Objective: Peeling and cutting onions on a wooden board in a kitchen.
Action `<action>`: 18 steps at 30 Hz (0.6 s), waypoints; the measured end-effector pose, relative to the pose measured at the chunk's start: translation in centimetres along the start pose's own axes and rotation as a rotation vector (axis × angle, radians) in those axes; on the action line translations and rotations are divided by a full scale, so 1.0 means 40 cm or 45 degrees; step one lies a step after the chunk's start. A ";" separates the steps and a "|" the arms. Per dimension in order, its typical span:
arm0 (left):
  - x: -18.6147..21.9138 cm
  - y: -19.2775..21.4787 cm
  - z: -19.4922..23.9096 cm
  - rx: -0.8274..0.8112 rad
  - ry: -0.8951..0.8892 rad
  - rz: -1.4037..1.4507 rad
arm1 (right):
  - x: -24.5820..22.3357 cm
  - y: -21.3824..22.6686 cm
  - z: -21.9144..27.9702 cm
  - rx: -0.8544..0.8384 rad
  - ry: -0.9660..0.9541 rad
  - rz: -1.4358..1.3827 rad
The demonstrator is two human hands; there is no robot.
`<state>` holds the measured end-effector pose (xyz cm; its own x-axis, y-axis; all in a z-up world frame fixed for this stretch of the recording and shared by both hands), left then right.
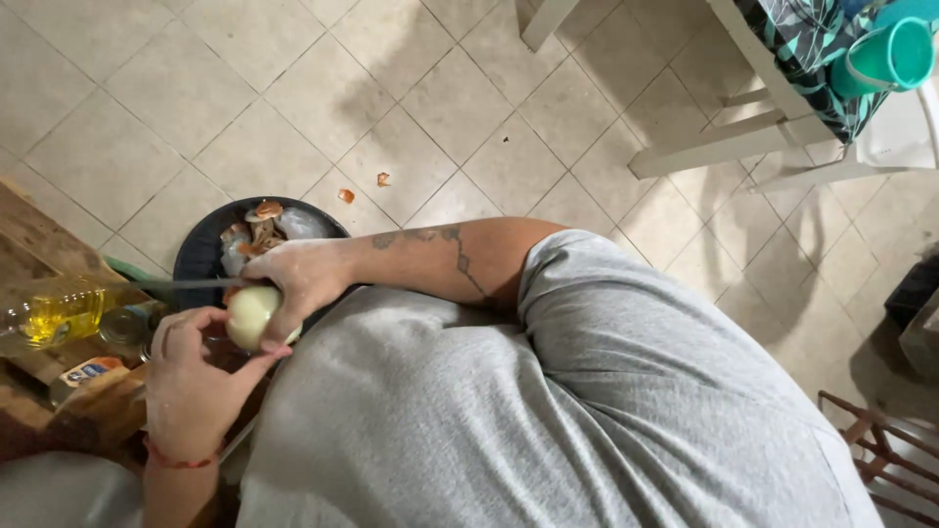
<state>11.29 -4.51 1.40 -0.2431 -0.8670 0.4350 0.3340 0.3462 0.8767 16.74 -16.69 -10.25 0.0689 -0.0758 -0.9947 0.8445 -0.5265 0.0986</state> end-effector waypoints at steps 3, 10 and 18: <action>0.013 -0.003 0.010 0.028 -0.083 -0.166 | -0.027 -0.006 0.003 -0.025 0.037 0.046; 0.002 0.006 0.023 0.068 -0.052 -0.190 | -0.034 0.000 -0.018 -0.025 -0.003 0.151; -0.064 0.012 0.032 0.083 0.097 0.170 | -0.065 0.007 -0.023 -0.025 0.079 0.095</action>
<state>10.89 -1.66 0.96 -0.1299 -0.8358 0.5335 0.2986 0.4801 0.8248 17.29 -15.87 -7.65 0.1643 -0.0616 -0.9845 0.8460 -0.5045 0.1727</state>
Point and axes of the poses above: each hand's wrist, its own z-axis away from the middle knuckle, its own y-axis out of the back of the hand, x = y × z, the point moved 6 cm from there along -z, towards the middle knuckle, and after that the axes turned 7 degrees about -x, right-handed, at the moved point
